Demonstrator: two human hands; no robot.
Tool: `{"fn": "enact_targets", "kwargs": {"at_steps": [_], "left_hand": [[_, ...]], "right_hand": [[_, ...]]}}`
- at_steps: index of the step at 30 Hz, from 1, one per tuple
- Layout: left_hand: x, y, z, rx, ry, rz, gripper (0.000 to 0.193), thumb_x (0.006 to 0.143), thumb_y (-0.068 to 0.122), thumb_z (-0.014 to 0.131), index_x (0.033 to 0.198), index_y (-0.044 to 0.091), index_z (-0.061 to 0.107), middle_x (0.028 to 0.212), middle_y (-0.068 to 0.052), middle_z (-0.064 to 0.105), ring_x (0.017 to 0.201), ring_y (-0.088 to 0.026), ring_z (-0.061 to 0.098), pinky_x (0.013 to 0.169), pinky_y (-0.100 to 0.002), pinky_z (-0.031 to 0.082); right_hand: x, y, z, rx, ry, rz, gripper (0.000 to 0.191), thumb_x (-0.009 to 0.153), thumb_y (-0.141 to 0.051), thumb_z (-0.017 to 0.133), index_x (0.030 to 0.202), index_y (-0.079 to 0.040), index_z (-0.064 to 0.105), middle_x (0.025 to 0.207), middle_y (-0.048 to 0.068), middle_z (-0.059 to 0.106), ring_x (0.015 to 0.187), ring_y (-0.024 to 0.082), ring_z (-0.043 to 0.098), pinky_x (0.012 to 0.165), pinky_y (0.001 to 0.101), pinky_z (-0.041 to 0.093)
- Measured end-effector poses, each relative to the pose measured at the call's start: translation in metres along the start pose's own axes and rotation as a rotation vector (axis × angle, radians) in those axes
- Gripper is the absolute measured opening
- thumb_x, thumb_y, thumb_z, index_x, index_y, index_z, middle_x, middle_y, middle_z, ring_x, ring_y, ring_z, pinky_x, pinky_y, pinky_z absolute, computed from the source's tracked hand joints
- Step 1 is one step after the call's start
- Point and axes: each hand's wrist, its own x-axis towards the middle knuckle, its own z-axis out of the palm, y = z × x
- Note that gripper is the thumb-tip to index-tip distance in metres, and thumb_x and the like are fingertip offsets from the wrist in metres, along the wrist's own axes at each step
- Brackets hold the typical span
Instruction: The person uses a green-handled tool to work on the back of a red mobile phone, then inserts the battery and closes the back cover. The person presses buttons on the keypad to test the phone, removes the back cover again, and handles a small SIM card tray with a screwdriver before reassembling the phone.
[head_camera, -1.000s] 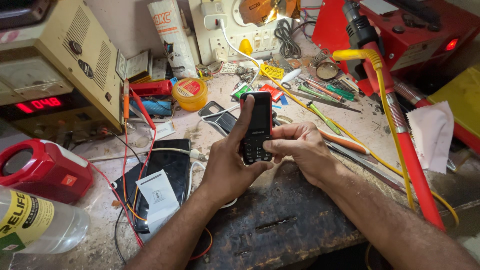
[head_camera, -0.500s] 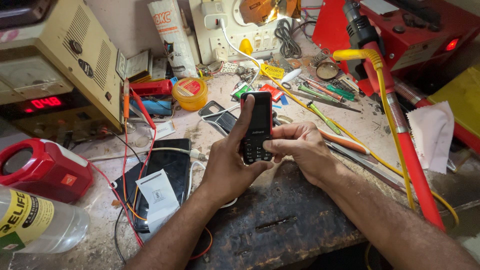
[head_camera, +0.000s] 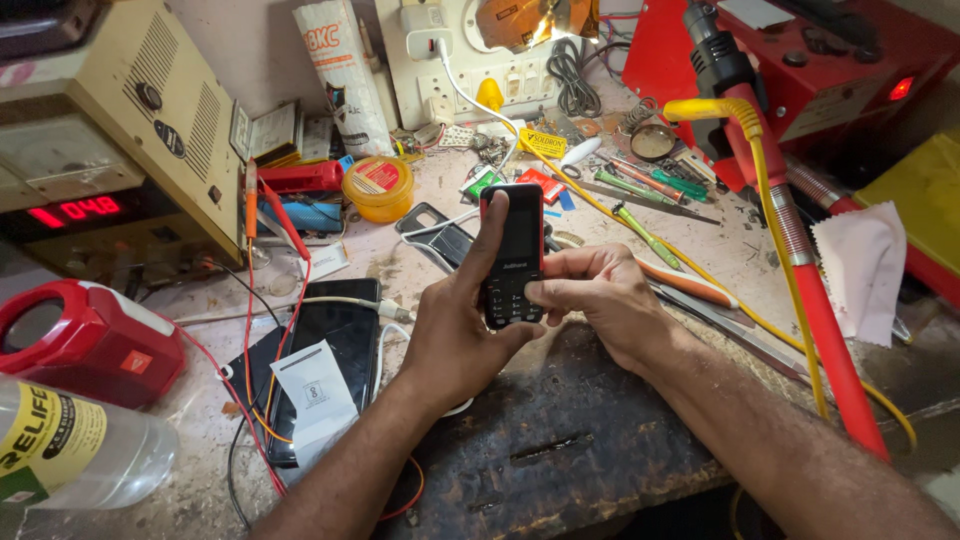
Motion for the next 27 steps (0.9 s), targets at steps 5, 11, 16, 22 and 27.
{"fn": "enact_targets", "kwargs": {"at_steps": [5,11,16,22,27], "left_hand": [[0.001,0.001,0.001,0.011,0.008,0.041,0.127,0.072,0.007,0.09,0.165,0.031,0.008,0.113,-0.016,0.077,0.101,-0.028,0.079,0.083,-0.038,0.063],[0.0,0.001,-0.005,-0.133,-0.072,0.049,0.132,0.073,0.013,0.09,0.161,0.025,-0.008,0.113,-0.013,0.075,0.096,-0.022,0.077,0.079,-0.034,0.061],[0.005,-0.01,-0.007,-0.511,-0.063,-0.149,0.09,0.098,0.017,0.063,0.164,0.014,0.002,0.106,-0.008,0.077,0.094,-0.009,0.072,0.084,-0.025,0.056],[0.009,-0.019,-0.008,-0.582,-0.086,-0.205,0.044,0.103,0.014,0.055,0.145,0.001,0.055,0.103,-0.004,0.075,0.088,-0.004,0.066,0.076,-0.023,0.053],[0.009,-0.018,-0.01,-0.593,-0.086,-0.243,0.042,0.102,0.014,0.056,0.142,0.002,0.057,0.1,-0.005,0.075,0.085,-0.004,0.065,0.074,-0.022,0.053]], "right_hand": [[0.001,0.001,-0.001,0.0,0.006,0.006,0.017,0.082,-0.008,0.077,0.096,0.003,0.08,0.082,0.006,0.077,0.065,0.009,0.066,0.06,0.0255,0.054],[0.004,0.002,0.0,-0.017,0.038,-0.016,0.017,0.082,-0.007,0.078,0.095,0.004,0.08,0.08,0.005,0.076,0.064,0.009,0.065,0.06,0.0257,0.053],[0.004,0.002,-0.001,-0.009,0.047,-0.033,0.018,0.082,-0.008,0.076,0.097,0.003,0.08,0.081,0.004,0.075,0.067,0.008,0.065,0.06,0.0259,0.054],[0.004,0.002,-0.002,-0.012,0.031,-0.029,0.019,0.082,-0.008,0.077,0.097,0.003,0.08,0.08,0.004,0.075,0.066,0.008,0.065,0.06,0.026,0.054],[0.004,0.002,-0.001,0.007,0.027,-0.004,0.019,0.082,-0.008,0.077,0.097,0.003,0.08,0.08,0.005,0.075,0.065,0.008,0.065,0.059,0.0259,0.053]]}}
